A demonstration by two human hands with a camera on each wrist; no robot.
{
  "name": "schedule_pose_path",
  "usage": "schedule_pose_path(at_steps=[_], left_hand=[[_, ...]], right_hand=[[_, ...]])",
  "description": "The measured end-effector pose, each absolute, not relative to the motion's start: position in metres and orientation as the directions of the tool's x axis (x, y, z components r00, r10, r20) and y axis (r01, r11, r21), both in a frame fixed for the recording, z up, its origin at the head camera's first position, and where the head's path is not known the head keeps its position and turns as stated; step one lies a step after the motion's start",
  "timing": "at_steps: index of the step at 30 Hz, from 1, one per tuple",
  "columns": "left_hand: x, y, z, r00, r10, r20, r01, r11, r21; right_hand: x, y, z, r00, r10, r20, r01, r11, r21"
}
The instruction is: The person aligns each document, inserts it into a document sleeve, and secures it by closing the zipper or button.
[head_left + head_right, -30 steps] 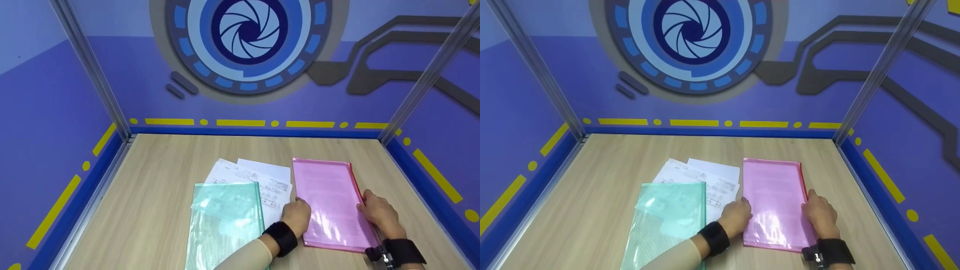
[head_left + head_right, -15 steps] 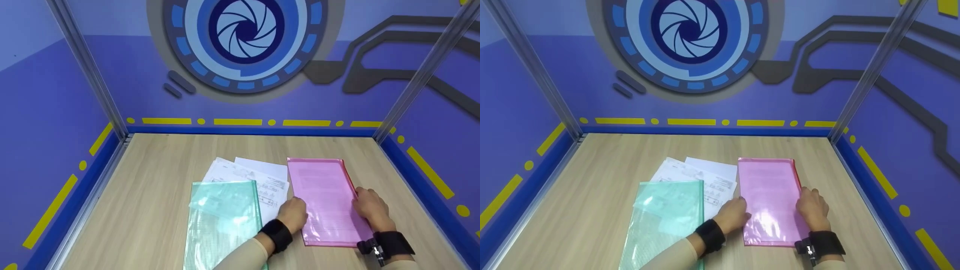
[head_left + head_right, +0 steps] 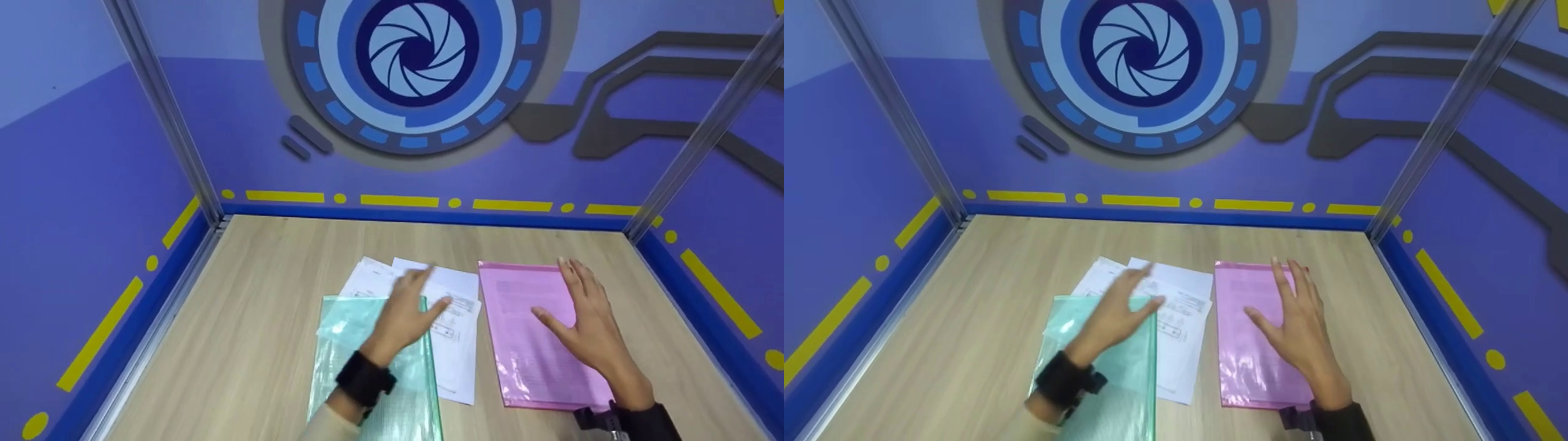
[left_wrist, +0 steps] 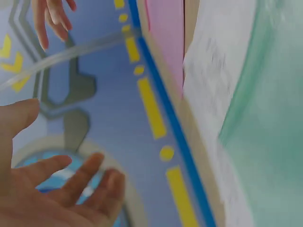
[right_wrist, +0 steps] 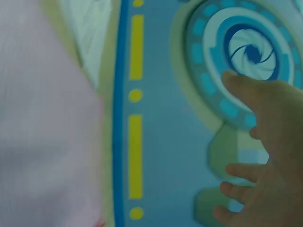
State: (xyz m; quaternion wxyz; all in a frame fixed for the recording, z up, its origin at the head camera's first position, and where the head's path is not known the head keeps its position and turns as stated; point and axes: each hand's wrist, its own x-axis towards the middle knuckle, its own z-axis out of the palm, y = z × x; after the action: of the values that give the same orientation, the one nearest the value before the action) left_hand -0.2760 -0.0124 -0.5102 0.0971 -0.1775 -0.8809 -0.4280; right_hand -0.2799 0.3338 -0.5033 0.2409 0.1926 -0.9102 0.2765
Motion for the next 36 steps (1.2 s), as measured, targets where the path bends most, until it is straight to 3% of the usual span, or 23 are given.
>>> schedule_pose_path(at_steps=[7, 10, 13, 17, 20, 25, 36], left_hand=[[-0.255, -0.074, -0.497, -0.977, 0.060, 0.206, 0.198, 0.614, 0.764], [-0.257, -0.085, -0.505, -0.955, -0.001, 0.298, 0.231, 0.629, 0.742], [-0.262, -0.093, -0.511, -0.895, -0.031, 0.445, 0.303, 0.690, 0.658], [-0.266, -0.098, -0.511, -0.803, -0.010, 0.596, 0.361, 0.786, 0.501], [-0.268, -0.098, -0.508, -0.770, 0.032, 0.637, 0.373, 0.833, 0.409], [-0.269, -0.096, -0.509, -0.773, 0.068, 0.631, 0.365, 0.861, 0.354], [-0.274, -0.093, -0.519, -0.808, 0.077, 0.584, 0.365, 0.844, 0.394]], right_hand=[[-0.273, 0.288, -0.490, -0.736, -0.271, 0.620, -0.597, 0.692, -0.406], [-0.276, 0.272, -0.490, -0.709, -0.300, 0.638, -0.624, 0.689, -0.369], [-0.280, 0.258, -0.492, -0.682, -0.337, 0.649, -0.639, 0.707, -0.305], [-0.284, 0.248, -0.490, -0.666, -0.353, 0.658, -0.618, 0.754, -0.222], [-0.284, 0.247, -0.488, -0.674, -0.347, 0.652, -0.589, 0.785, -0.191], [-0.282, 0.252, -0.488, -0.698, -0.337, 0.631, -0.552, 0.815, -0.175], [-0.289, 0.258, -0.496, -0.709, -0.326, 0.625, -0.542, 0.819, -0.189]])
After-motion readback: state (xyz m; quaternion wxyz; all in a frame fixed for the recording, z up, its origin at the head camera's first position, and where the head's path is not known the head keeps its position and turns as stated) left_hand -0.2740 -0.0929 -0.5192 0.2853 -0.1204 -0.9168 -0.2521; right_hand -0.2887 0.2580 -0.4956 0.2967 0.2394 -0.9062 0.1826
